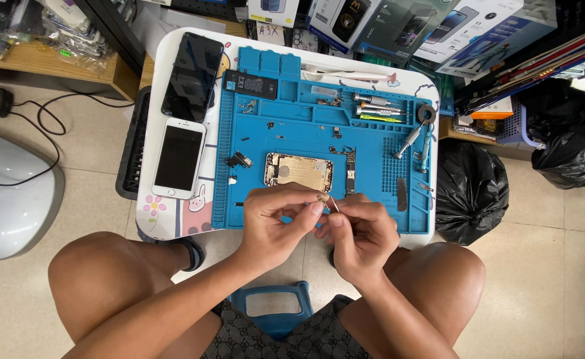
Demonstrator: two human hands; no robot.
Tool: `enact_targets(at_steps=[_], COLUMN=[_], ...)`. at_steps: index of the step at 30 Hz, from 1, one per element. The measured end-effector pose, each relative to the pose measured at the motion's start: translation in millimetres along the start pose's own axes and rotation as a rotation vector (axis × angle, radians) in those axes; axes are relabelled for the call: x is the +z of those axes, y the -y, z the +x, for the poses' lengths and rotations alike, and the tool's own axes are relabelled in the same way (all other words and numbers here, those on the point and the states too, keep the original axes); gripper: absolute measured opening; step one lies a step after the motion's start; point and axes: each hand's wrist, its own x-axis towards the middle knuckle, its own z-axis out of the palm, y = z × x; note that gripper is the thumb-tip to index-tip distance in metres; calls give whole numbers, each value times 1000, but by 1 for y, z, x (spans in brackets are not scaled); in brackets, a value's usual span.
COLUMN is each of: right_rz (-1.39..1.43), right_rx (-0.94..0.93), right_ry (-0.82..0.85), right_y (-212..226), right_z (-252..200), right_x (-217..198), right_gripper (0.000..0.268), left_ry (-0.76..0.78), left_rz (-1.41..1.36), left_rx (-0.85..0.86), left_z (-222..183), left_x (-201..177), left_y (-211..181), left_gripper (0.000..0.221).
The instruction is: The person disassembles a smartphone using tweezers and a screwdriver, removing the back cover and internal components. They place parts on a blue work mat and continue to manipulate small connectors and screws.
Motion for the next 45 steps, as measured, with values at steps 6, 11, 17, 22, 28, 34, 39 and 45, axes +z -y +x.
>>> enact_targets(at_steps=[6,11,17,22,28,34,39,45], right_rz=[5,-283,-295,-297,-232,-267,-501,-664], right_rx=[40,37,214,345,365,444,150,111], right_ry=[5,128,208,258,199,195,367,502], right_y=[-24,7,4,-7,-48,-57,-64,-79], right_z=[-9,27,26,19,8,-1,-9,-15], right_x=[-17,-5,2,6,8,36,78,90], right_gripper=[34,24,6,6,11,6,9,21], left_ry=[51,151,149,196,177,-17,-81,34], left_rz=[-22,169,284,522,474,955,1142,1255], left_rx=[-88,-92,-150,-150,-187,-82,-39,2], left_z=[2,1,3,9,22,50,60,59], left_x=[8,0,-20,-39,-56,-98,-120,-121], left_y=[-4,9,5,-7,-3,-34,-50,-33], left_gripper=[8,8,11,10,14,16,27,37])
